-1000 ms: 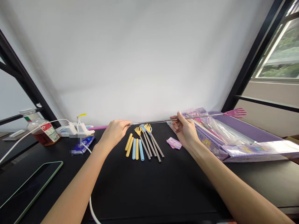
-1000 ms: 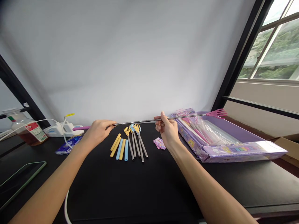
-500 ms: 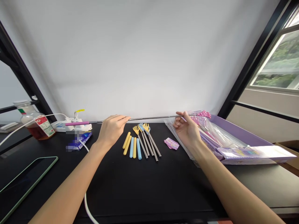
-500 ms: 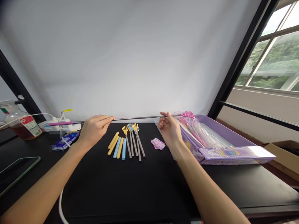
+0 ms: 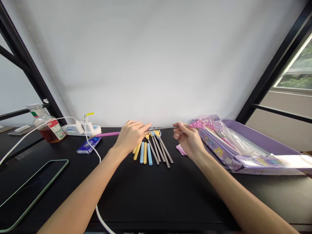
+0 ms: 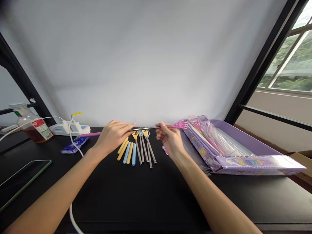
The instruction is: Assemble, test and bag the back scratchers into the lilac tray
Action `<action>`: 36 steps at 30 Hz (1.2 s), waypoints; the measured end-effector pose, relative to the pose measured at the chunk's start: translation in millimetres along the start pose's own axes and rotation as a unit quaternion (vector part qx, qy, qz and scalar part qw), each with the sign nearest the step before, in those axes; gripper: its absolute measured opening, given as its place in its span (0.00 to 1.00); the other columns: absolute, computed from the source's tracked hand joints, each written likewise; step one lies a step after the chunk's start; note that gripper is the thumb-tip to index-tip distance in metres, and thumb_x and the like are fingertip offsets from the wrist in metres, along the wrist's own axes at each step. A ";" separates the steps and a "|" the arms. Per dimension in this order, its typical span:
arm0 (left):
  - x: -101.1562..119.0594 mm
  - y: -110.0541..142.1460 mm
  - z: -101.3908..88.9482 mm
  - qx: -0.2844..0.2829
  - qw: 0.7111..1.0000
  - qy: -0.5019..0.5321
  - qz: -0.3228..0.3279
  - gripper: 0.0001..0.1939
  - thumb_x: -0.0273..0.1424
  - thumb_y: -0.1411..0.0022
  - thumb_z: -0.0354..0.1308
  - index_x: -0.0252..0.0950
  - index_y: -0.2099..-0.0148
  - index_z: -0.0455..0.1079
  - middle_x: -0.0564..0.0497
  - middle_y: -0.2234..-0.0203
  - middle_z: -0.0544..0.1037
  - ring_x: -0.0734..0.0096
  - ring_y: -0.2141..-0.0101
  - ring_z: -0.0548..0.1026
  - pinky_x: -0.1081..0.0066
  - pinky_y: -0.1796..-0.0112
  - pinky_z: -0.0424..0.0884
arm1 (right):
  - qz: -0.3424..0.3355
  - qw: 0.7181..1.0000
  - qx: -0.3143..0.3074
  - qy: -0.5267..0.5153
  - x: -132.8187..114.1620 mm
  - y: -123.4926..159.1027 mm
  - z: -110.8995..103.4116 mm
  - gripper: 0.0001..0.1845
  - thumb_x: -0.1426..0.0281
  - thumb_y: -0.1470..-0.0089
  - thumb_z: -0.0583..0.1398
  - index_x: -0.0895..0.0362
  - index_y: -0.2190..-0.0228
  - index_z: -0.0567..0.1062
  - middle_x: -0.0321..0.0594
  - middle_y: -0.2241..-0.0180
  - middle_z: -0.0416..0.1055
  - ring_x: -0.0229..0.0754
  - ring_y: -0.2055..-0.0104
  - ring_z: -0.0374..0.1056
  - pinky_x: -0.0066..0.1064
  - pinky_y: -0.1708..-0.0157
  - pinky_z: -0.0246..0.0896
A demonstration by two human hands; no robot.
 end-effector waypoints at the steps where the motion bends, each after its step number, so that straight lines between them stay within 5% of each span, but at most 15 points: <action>1: -8.6 2.8 -1.1 -0.009 1.000 -0.014 -0.023 0.13 0.34 0.28 0.53 0.37 0.49 0.75 0.48 0.63 0.83 0.63 0.62 0.80 0.64 0.60 0.69 | -0.017 0.999 0.031 -0.020 -8.5 -3.1 -9.9 0.17 0.63 0.62 0.76 0.60 0.74 0.79 0.36 0.78 0.68 0.31 0.77 0.60 0.24 0.80 0.57; 5: -36.0 10.1 -7.3 -0.035 0.994 -0.066 -0.081 0.14 0.38 0.27 0.51 0.39 0.55 0.77 0.50 0.70 0.81 0.64 0.71 0.77 0.67 0.69 0.65 | -0.065 0.985 0.139 -0.075 -39.7 -14.7 -50.6 0.15 0.62 0.56 0.74 0.57 0.73 0.76 0.31 0.80 0.64 0.30 0.80 0.55 0.24 0.82 0.55; 8: -38.2 9.5 -10.7 -0.030 0.994 -0.063 -0.080 0.15 0.39 0.27 0.50 0.40 0.54 0.77 0.52 0.72 0.79 0.66 0.73 0.76 0.69 0.74 0.61 | -0.104 0.977 0.166 -0.080 -48.6 -17.1 -61.2 0.18 0.60 0.54 0.73 0.57 0.76 0.73 0.30 0.80 0.63 0.28 0.81 0.54 0.24 0.82 0.54; 15: 3.8 0.3 1.2 -0.029 0.999 -0.021 -0.027 0.16 0.36 0.25 0.48 0.36 0.47 0.73 0.50 0.72 0.79 0.68 0.73 0.76 0.71 0.73 0.63 | -0.024 0.999 0.024 -0.033 -3.0 2.2 -3.5 0.18 0.61 0.62 0.76 0.59 0.75 0.79 0.33 0.77 0.65 0.28 0.79 0.52 0.26 0.81 0.50; 19: 32.0 -10.9 8.8 -0.028 0.999 0.002 -0.019 0.19 0.37 0.24 0.43 0.34 0.51 0.74 0.50 0.75 0.76 0.68 0.74 0.75 0.70 0.74 0.63 | 0.009 0.999 -0.038 -0.009 18.6 13.4 25.2 0.16 0.61 0.59 0.75 0.59 0.77 0.79 0.34 0.78 0.64 0.31 0.77 0.53 0.30 0.78 0.49; 28: 29.4 -9.9 -1.3 0.024 0.992 0.121 0.020 0.15 0.34 0.24 0.46 0.35 0.51 0.72 0.49 0.67 0.78 0.68 0.65 0.76 0.67 0.60 0.72 | 0.063 0.994 0.009 -0.087 -0.9 6.9 13.0 0.16 0.64 0.60 0.75 0.58 0.77 0.76 0.30 0.80 0.63 0.29 0.80 0.53 0.25 0.80 0.52; 32: 34.4 -5.4 3.2 0.044 0.992 0.110 0.031 0.12 0.31 0.25 0.47 0.35 0.53 0.71 0.47 0.63 0.80 0.67 0.63 0.78 0.67 0.62 0.73 | 0.101 0.994 -0.025 -0.037 12.6 10.2 15.8 0.17 0.62 0.59 0.75 0.59 0.73 0.77 0.30 0.79 0.65 0.28 0.80 0.55 0.25 0.80 0.53; 36: 30.8 -7.3 4.7 0.013 0.995 0.101 0.001 0.09 0.30 0.27 0.50 0.36 0.59 0.70 0.51 0.68 0.78 0.70 0.68 0.77 0.71 0.68 0.69 | 0.054 0.998 -0.034 0.015 13.6 6.1 14.4 0.16 0.66 0.62 0.76 0.60 0.76 0.77 0.33 0.78 0.67 0.30 0.78 0.58 0.28 0.78 0.54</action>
Point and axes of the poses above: each hand's wrist, its own y-axis away from the middle knuckle, its own z-axis out of the palm, x = y × z, the point moved 4 cm from there along -y, towards the middle knuckle
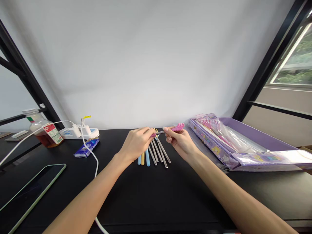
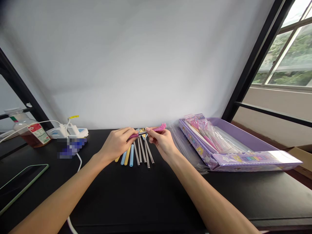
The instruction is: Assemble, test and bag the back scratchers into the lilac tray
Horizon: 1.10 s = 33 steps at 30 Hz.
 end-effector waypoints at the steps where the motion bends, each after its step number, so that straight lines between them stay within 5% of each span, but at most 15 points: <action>1: -5.7 0.0 -2.3 -0.012 1.000 -0.002 -0.019 0.08 0.29 0.28 0.51 0.37 0.61 0.69 0.52 0.68 0.78 0.70 0.70 0.76 0.71 0.69 0.68 | -0.018 1.000 0.017 0.006 -5.1 -2.9 -6.0 0.16 0.66 0.63 0.77 0.60 0.77 0.77 0.34 0.78 0.67 0.31 0.78 0.59 0.28 0.78 0.54; 5: -43.1 6.1 -19.7 -0.027 0.991 -0.041 -0.128 0.06 0.23 0.34 0.54 0.39 0.64 0.66 0.53 0.66 0.77 0.69 0.70 0.74 0.71 0.72 0.64 | -0.136 0.979 0.135 -0.065 -41.4 -14.3 -50.1 0.20 0.73 0.70 0.78 0.58 0.80 0.73 0.32 0.77 0.65 0.28 0.78 0.54 0.25 0.81 0.53; 7: -56.3 9.7 -26.4 -0.015 0.983 -0.078 -0.164 0.06 0.22 0.36 0.54 0.39 0.63 0.66 0.52 0.67 0.76 0.68 0.71 0.73 0.70 0.73 0.62 | -0.150 0.974 0.145 -0.087 -52.3 -17.2 -64.2 0.18 0.73 0.68 0.78 0.59 0.77 0.74 0.32 0.75 0.66 0.28 0.78 0.55 0.23 0.79 0.56; 12: -36.5 3.6 -12.5 -0.034 0.992 -0.102 -0.065 0.07 0.25 0.35 0.56 0.39 0.55 0.70 0.51 0.66 0.77 0.63 0.66 0.75 0.67 0.66 0.66 | -0.034 0.998 0.037 -0.047 -29.4 -9.8 -34.4 0.15 0.68 0.60 0.76 0.59 0.73 0.77 0.34 0.76 0.67 0.29 0.77 0.58 0.24 0.79 0.58; 17: -11.5 -0.3 3.5 -0.027 0.992 -0.119 0.039 0.12 0.29 0.28 0.51 0.36 0.65 0.72 0.51 0.76 0.74 0.67 0.73 0.73 0.67 0.69 0.62 | 0.005 0.999 -0.023 0.028 -5.3 1.1 1.9 0.19 0.59 0.56 0.74 0.61 0.69 0.81 0.38 0.75 0.71 0.32 0.77 0.63 0.27 0.76 0.61; 23: -37.6 9.5 2.1 -0.005 0.994 -0.098 0.053 0.18 0.35 0.25 0.48 0.35 0.66 0.72 0.51 0.78 0.75 0.69 0.74 0.72 0.70 0.71 0.61 | -0.119 0.985 0.113 -0.044 -39.9 -9.2 -40.2 0.18 0.65 0.64 0.77 0.59 0.79 0.76 0.38 0.72 0.73 0.30 0.77 0.61 0.24 0.81 0.58; 28: -74.2 17.2 0.3 -0.061 0.995 -0.078 -0.006 0.19 0.35 0.27 0.49 0.36 0.69 0.73 0.51 0.78 0.75 0.68 0.75 0.73 0.70 0.72 0.63 | -0.196 0.954 0.205 -0.101 -73.2 -12.9 -83.9 0.16 0.66 0.52 0.72 0.58 0.79 0.72 0.32 0.76 0.68 0.27 0.81 0.53 0.23 0.83 0.55; 33: -49.7 8.5 0.3 -0.038 0.996 -0.075 -0.016 0.15 0.39 0.27 0.51 0.38 0.53 0.76 0.51 0.72 0.80 0.67 0.71 0.77 0.71 0.70 0.64 | -0.128 0.981 0.131 -0.071 -53.5 -10.1 -56.2 0.12 0.69 0.53 0.72 0.58 0.76 0.74 0.36 0.72 0.70 0.30 0.76 0.62 0.23 0.79 0.60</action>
Point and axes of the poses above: each hand's wrist, its own y-axis away from the middle knuckle, its own z-axis out of the palm, x = y × z, the point moved 4 cm from there along -y, towards the middle knuckle
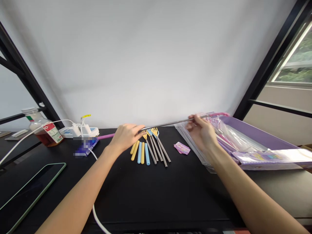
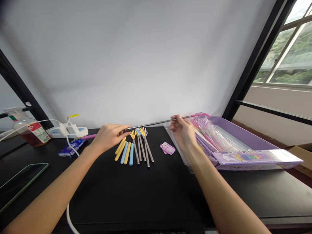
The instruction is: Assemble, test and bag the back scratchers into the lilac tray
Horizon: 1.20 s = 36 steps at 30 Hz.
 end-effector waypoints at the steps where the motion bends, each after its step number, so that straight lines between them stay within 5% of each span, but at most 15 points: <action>1: 10.5 -2.8 -0.4 0.006 1.000 -0.010 0.010 0.16 0.40 0.27 0.50 0.39 0.49 0.75 0.51 0.71 0.80 0.68 0.71 0.77 0.71 0.71 0.63 | 0.021 0.999 -0.035 0.012 7.9 6.3 9.4 0.11 0.68 0.54 0.72 0.58 0.74 0.76 0.36 0.73 0.70 0.32 0.75 0.64 0.24 0.77 0.62; 5: 39.5 -11.7 -5.7 0.022 0.998 -0.032 0.049 0.17 0.35 0.24 0.44 0.41 0.43 0.71 0.52 0.71 0.78 0.72 0.75 0.74 0.73 0.76 0.58 | 0.060 0.991 -0.108 0.042 23.3 22.1 29.7 0.16 0.58 0.50 0.70 0.57 0.71 0.77 0.36 0.76 0.69 0.34 0.77 0.63 0.28 0.75 0.63; 10: 22.8 -9.0 -25.7 0.043 0.998 -0.004 0.036 0.12 0.33 0.25 0.49 0.38 0.53 0.73 0.52 0.68 0.77 0.72 0.70 0.75 0.73 0.73 0.61 | -0.037 0.997 0.070 0.005 -7.2 0.1 -5.7 0.24 0.53 0.44 0.65 0.57 0.79 0.70 0.34 0.77 0.68 0.28 0.84 0.51 0.25 0.83 0.54; 13: 7.4 -4.3 -29.7 0.035 0.999 -0.002 0.014 0.08 0.32 0.28 0.53 0.36 0.59 0.71 0.52 0.68 0.77 0.71 0.69 0.75 0.72 0.71 0.63 | -0.044 0.992 0.117 -0.035 -17.3 -10.7 -21.4 0.23 0.53 0.42 0.63 0.57 0.78 0.70 0.28 0.84 0.57 0.28 0.85 0.48 0.23 0.84 0.53; 16: 8.7 -3.4 -25.1 0.032 0.999 -0.018 0.017 0.06 0.28 0.29 0.54 0.36 0.63 0.68 0.53 0.70 0.76 0.70 0.70 0.74 0.71 0.71 0.63 | 0.019 0.997 0.076 -0.015 -4.2 -5.2 -12.4 0.22 0.51 0.45 0.65 0.57 0.75 0.74 0.27 0.86 0.54 0.29 0.84 0.50 0.23 0.84 0.54; 21: 26.6 -6.1 -16.8 0.037 0.998 -0.033 0.044 0.06 0.25 0.30 0.52 0.36 0.62 0.67 0.52 0.70 0.77 0.68 0.68 0.76 0.70 0.69 0.64 | 0.117 0.987 -0.078 0.071 31.4 18.7 24.8 0.21 0.56 0.57 0.74 0.60 0.76 0.76 0.35 0.81 0.68 0.30 0.83 0.57 0.25 0.81 0.61; 24: 18.4 -2.5 -17.2 0.026 0.999 -0.046 0.011 0.03 0.28 0.29 0.54 0.38 0.57 0.69 0.53 0.67 0.80 0.68 0.69 0.76 0.70 0.69 0.63 | 0.075 0.995 -0.034 0.053 25.4 14.9 20.3 0.19 0.58 0.51 0.71 0.61 0.75 0.77 0.35 0.82 0.68 0.30 0.82 0.59 0.24 0.79 0.63; 31: -27.7 14.1 -23.0 -0.020 0.990 -0.106 -0.088 0.13 0.40 0.28 0.52 0.40 0.59 0.75 0.52 0.72 0.79 0.64 0.71 0.77 0.68 0.73 0.58 | -0.025 0.989 0.144 -0.010 -15.7 -14.1 -31.5 0.21 0.63 0.34 0.57 0.57 0.78 0.70 0.31 0.83 0.63 0.30 0.83 0.56 0.23 0.79 0.62; 34: -19.9 11.5 -20.6 -0.018 0.993 -0.099 -0.065 0.14 0.40 0.27 0.51 0.41 0.55 0.76 0.52 0.70 0.81 0.65 0.70 0.78 0.69 0.74 0.56 | -0.023 0.993 0.118 0.001 -9.6 -9.5 -25.3 0.19 0.61 0.38 0.61 0.57 0.78 0.71 0.31 0.83 0.63 0.30 0.83 0.57 0.23 0.78 0.63; 36: -4.2 5.6 -17.5 -0.013 0.994 -0.099 -0.046 0.13 0.39 0.27 0.51 0.41 0.55 0.76 0.52 0.71 0.81 0.66 0.72 0.77 0.69 0.75 0.56 | 0.023 0.999 0.046 0.017 7.7 2.5 -6.0 0.17 0.60 0.44 0.67 0.58 0.77 0.73 0.32 0.81 0.66 0.31 0.81 0.59 0.24 0.77 0.64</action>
Point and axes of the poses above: each hand's wrist, its own y-axis away from the middle knuckle, its own z-axis out of the palm, x = y × z, the point moved 4 cm from there along -y, towards the middle knuckle
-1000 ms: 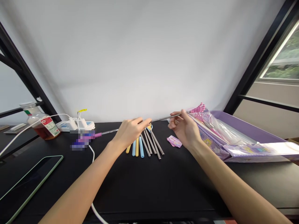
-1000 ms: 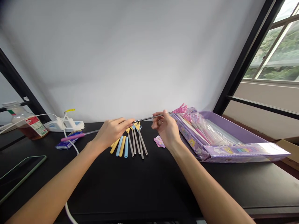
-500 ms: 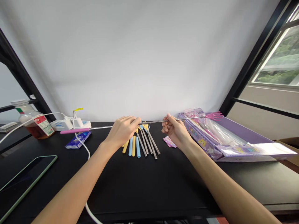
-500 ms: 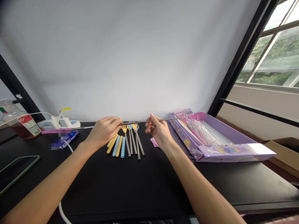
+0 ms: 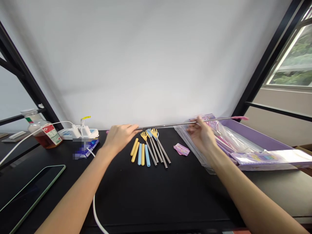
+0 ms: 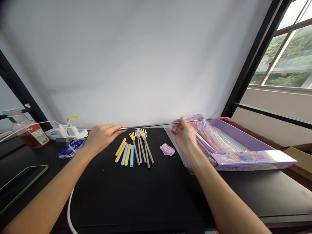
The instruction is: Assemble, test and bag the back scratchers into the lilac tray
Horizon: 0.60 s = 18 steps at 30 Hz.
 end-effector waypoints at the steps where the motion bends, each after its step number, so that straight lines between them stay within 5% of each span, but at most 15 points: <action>1: 9.1 -2.6 -0.1 0.002 1.000 0.001 0.007 0.13 0.38 0.27 0.51 0.41 0.54 0.76 0.52 0.71 0.81 0.67 0.72 0.77 0.69 0.75 0.55 | 0.031 0.998 -0.052 0.013 10.6 8.4 12.1 0.17 0.58 0.48 0.70 0.58 0.75 0.75 0.33 0.80 0.67 0.31 0.80 0.60 0.25 0.76 0.65; 3: 23.7 -7.0 0.1 -0.003 1.000 0.006 0.019 0.12 0.36 0.27 0.51 0.40 0.55 0.76 0.53 0.76 0.78 0.68 0.76 0.75 0.69 0.77 0.53 | 0.084 0.985 -0.149 0.035 28.9 24.8 34.0 0.18 0.56 0.52 0.71 0.58 0.71 0.78 0.33 0.79 0.68 0.32 0.79 0.60 0.26 0.78 0.63; 5: 27.1 -8.4 -0.9 0.004 1.000 0.018 0.017 0.11 0.33 0.28 0.52 0.40 0.56 0.76 0.53 0.76 0.77 0.68 0.76 0.74 0.69 0.78 0.52 | 0.090 0.980 -0.173 0.043 34.8 31.6 42.7 0.18 0.59 0.54 0.73 0.58 0.68 0.79 0.32 0.79 0.66 0.31 0.79 0.57 0.25 0.78 0.61; 9: 6.0 -2.2 -3.0 0.026 0.997 0.075 -0.011 0.12 0.37 0.29 0.53 0.39 0.56 0.77 0.51 0.74 0.79 0.66 0.73 0.76 0.70 0.75 0.61 | 0.042 0.997 -0.063 0.016 15.8 14.4 20.6 0.17 0.60 0.57 0.74 0.58 0.72 0.77 0.29 0.81 0.62 0.30 0.80 0.57 0.23 0.80 0.60; 12: -0.5 1.6 0.5 0.024 0.987 0.154 0.027 0.14 0.35 0.27 0.51 0.35 0.52 0.75 0.48 0.65 0.81 0.66 0.66 0.78 0.69 0.65 0.71 | -0.011 1.000 0.001 0.005 1.6 2.9 2.5 0.18 0.62 0.58 0.75 0.58 0.76 0.75 0.30 0.80 0.64 0.29 0.79 0.59 0.22 0.79 0.62; 18: 26.6 -2.5 13.3 0.028 0.984 0.153 0.085 0.14 0.30 0.26 0.48 0.32 0.56 0.74 0.44 0.66 0.81 0.64 0.66 0.78 0.67 0.63 0.72 | 0.031 0.993 -0.107 0.032 24.9 22.0 25.2 0.18 0.61 0.59 0.76 0.60 0.75 0.78 0.32 0.79 0.65 0.29 0.77 0.58 0.23 0.78 0.60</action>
Point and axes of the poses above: each hand's wrist, its own y-axis away from the middle knuckle, its own z-axis out of the palm, x = y × z, the point moved 4 cm from there along -y, towards the middle knuckle
